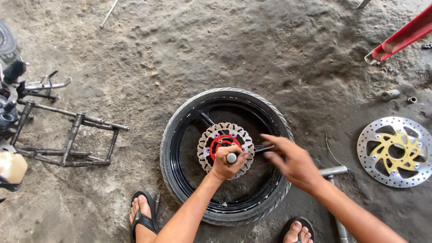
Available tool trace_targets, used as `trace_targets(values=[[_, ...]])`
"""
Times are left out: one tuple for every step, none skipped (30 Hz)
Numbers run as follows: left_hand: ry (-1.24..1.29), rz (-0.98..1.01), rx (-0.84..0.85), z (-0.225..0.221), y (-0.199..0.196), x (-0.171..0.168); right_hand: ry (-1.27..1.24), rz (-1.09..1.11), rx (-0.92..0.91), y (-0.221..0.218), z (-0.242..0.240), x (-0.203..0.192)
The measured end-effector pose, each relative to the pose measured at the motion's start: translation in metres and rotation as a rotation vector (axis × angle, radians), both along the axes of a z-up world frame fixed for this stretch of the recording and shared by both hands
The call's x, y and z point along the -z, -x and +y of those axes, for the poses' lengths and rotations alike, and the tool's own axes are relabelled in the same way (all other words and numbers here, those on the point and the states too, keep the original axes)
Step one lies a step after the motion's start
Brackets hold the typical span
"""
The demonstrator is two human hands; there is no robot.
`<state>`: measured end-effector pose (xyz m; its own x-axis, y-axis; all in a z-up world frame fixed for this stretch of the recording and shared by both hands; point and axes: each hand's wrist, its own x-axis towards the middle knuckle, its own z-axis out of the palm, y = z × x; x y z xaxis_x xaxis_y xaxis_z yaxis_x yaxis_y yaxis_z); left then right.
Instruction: Replacing a motorcycle brake disc by loosening bolts with a hammer and punch tool
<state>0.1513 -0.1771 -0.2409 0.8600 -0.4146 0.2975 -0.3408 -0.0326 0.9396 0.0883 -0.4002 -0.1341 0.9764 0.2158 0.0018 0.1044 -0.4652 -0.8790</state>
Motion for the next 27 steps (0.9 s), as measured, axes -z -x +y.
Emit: trace_targets(values=[[-0.002, -0.039, -0.122, -0.002, 0.005, 0.001, 0.142, 0.014, 0.197, 0.016, -0.016, 0.024], [-0.004, -0.077, -0.245, -0.003, 0.01, 0.002, 0.284, 0.026, 0.395, 0.033, -0.032, 0.048], [-0.004, -0.074, -0.247, -0.011, 0.016, -0.001, 0.285, 0.029, 0.392, 0.053, -0.042, 0.064], [0.018, -0.096, -0.419, -0.018, 0.022, -0.005, 0.366, 0.158, 0.445, 0.073, -0.053, 0.08], [0.045, -0.124, -0.591, -0.028, 0.025, -0.009, 0.448, 0.279, 0.498, 0.09, -0.065, 0.096], [0.05, -0.127, -0.594, -0.035, 0.029, -0.012, 0.45, 0.274, 0.498, 0.104, -0.063, 0.108], [0.052, -0.049, -0.766, -0.043, 0.033, -0.016, 0.461, 0.244, 0.458, 0.119, -0.06, 0.121], [0.055, 0.032, -0.937, -0.051, 0.037, -0.019, 0.471, 0.214, 0.419, 0.135, -0.058, 0.134], [0.055, 0.03, -0.943, -0.052, 0.04, -0.02, 0.47, 0.212, 0.412, 0.137, -0.044, 0.131], [0.068, 0.073, -0.918, -0.053, 0.044, -0.021, 0.481, -0.007, 0.225, 0.14, -0.03, 0.128], [0.086, 0.108, -0.891, -0.054, 0.044, -0.023, 0.484, -0.233, 0.04, 0.139, -0.018, 0.126], [0.09, 0.1, -0.898, -0.047, 0.045, -0.028, 0.483, -0.243, 0.036, 0.133, -0.002, 0.13], [0.096, 0.102, -0.745, -0.04, 0.047, -0.033, 0.545, -0.265, -0.211, 0.129, 0.014, 0.133], [0.101, 0.105, -0.593, -0.033, 0.05, -0.038, 0.604, -0.283, -0.459, 0.125, 0.029, 0.137], [0.101, 0.099, -0.586, -0.023, 0.045, -0.049, 0.604, -0.287, -0.45, 0.127, 0.039, 0.149], [0.064, 0.064, -0.324, -0.013, 0.039, -0.06, 0.632, -0.233, -0.527, 0.127, 0.049, 0.161], [0.023, 0.03, -0.068, -0.001, 0.035, -0.072, 0.655, -0.179, -0.608, 0.128, 0.061, 0.173], [0.018, 0.025, -0.065, 0.004, 0.022, -0.081, 0.652, -0.184, -0.603, 0.124, 0.063, 0.172], [-0.068, 0.142, 0.15, 0.009, 0.009, -0.09, 0.692, -0.254, -0.564, 0.122, 0.064, 0.17], [-0.155, 0.259, 0.366, 0.016, -0.003, -0.098, 0.731, -0.324, -0.524, 0.118, 0.067, 0.169], [-0.152, 0.257, 0.36, 0.013, -0.006, -0.089, 0.733, -0.327, -0.53, 0.116, 0.066, 0.172], [-0.155, 0.301, 0.352, 0.011, -0.008, -0.081, 0.767, -0.297, -0.541, 0.113, 0.066, 0.174], [-0.159, 0.347, 0.341, 0.012, -0.01, -0.073, 0.797, -0.267, -0.555, 0.11, 0.068, 0.177], [-0.158, 0.348, 0.331, 0.005, -0.004, -0.064, 0.795, -0.271, -0.564, 0.112, 0.062, 0.167], [-0.113, 0.304, 0.227, 0.006, -0.003, -0.057, 0.783, -0.286, -0.572, 0.107, 0.062, 0.159], [-0.068, 0.257, 0.124, 0.008, -0.001, -0.05, 0.77, -0.299, -0.58, 0.103, 0.063, 0.15], [-0.091, 0.248, 0.074, 0.007, 0.005, -0.043, 0.741, -0.336, -0.613, 0.107, 0.058, 0.16]])
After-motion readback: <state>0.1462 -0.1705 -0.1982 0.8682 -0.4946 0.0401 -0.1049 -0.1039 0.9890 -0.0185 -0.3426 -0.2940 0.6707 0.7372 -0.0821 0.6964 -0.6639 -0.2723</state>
